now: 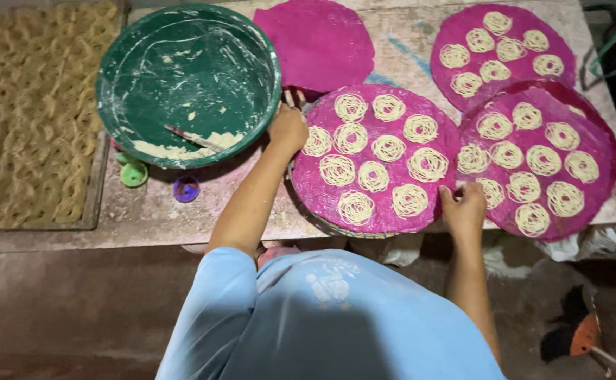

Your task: The person uses a manual dough press to extrude dough into spiral shapes onto pink circular mats. They repeatedly load dough into the press, extrude it, and scrape excess dough back into a green bowl, then move the completed mat aside and place a new one under the press.

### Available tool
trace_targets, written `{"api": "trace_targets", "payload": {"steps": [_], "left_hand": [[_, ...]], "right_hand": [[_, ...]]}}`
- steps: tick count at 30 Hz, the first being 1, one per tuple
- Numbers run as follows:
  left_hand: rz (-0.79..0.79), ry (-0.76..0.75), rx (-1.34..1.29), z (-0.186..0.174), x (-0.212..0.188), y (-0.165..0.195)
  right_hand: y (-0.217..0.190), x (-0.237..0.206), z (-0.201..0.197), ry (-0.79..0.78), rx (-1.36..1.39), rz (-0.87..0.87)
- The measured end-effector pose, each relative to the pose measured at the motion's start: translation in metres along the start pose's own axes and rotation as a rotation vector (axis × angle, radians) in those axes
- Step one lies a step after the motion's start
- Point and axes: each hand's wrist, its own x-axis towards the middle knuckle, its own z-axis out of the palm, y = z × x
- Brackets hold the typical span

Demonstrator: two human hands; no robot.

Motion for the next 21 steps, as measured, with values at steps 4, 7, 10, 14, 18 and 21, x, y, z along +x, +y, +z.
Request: {"api": "trace_targets", "payload": {"steps": [4,7,10,14,18,21], "left_hand": [[0.028,-0.040,-0.001,-0.014,-0.008,0.009],[0.123,0.060,-0.053,-0.022,-0.011,0.016],[0.019,-0.127,-0.100,-0.020,-0.008,0.021],[0.117,-0.026,0.081,-0.007,0.005,0.024],[0.114,-0.039,0.006,-0.006,0.017,0.024],[0.061,-0.105,-0.093,-0.011,0.022,0.021]], "right_hand": [[-0.001,-0.001,0.001,0.050,-0.022,-0.097],[-0.005,0.001,0.001,0.055,0.002,-0.083],[-0.009,0.002,0.000,0.048,0.017,-0.089],[-0.011,0.002,-0.001,0.027,0.037,-0.075],[-0.010,0.003,0.001,0.058,0.037,-0.108],[-0.012,0.007,0.004,0.001,0.071,-0.005]]}}
